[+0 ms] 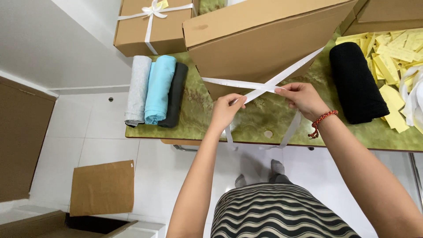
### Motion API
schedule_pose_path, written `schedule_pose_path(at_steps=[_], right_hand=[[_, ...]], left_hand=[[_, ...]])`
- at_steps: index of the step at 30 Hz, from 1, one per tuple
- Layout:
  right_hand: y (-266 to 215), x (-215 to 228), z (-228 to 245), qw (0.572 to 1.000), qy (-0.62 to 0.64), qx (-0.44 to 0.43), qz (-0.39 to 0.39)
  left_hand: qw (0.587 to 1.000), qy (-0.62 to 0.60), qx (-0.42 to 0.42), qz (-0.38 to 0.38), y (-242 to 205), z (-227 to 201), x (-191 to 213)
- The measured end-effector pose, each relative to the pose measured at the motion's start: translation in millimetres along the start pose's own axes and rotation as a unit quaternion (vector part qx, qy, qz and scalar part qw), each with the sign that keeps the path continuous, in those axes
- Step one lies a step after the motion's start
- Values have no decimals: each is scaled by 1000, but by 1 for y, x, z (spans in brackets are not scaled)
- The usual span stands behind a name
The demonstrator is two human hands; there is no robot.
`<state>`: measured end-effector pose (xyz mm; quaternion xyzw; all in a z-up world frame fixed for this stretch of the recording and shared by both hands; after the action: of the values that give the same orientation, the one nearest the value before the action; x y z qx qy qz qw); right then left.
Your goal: The person is packaging a rolled-up garment into a box, tying it with a ribbon, and writing on a label.
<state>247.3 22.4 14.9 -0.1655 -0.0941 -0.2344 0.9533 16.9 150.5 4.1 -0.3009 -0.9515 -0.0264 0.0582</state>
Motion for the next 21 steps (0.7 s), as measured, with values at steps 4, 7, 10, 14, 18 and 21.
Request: schedule_pose_path(at_steps=[4,7,10,14,18,21], right_hand=[[4,0,-7,999,-9,-32,-30],[11,-11,-16,998,15,-42,-42],[13,-17,-27,997,38,-39,-53],[17,-21,-32,996,57,-32,-55],[19,-20,-35,997,56,-34,-39],[28,-15,-30,998,49,-24,-20]], left_hand=[[999,-19,13,31,-15,-17,1],[998,-10,23,53,-31,-37,8],[992,-21,75,94,-40,-51,17],[967,-8,117,224,-41,-131,32],[955,66,117,266,-15,-251,69],[971,34,78,223,36,-330,92]])
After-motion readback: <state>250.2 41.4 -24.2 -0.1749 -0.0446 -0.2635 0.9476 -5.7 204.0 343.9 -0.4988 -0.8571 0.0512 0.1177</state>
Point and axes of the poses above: each hand's wrist, its own y-axis towards the middle knuckle, its own x-axis out of the back of the hand, z = x × y, the point moved 9 cm from there along y, towards the middle knuckle, and after that the axes turned 13 degrees about -y, right-handed, at the moved point
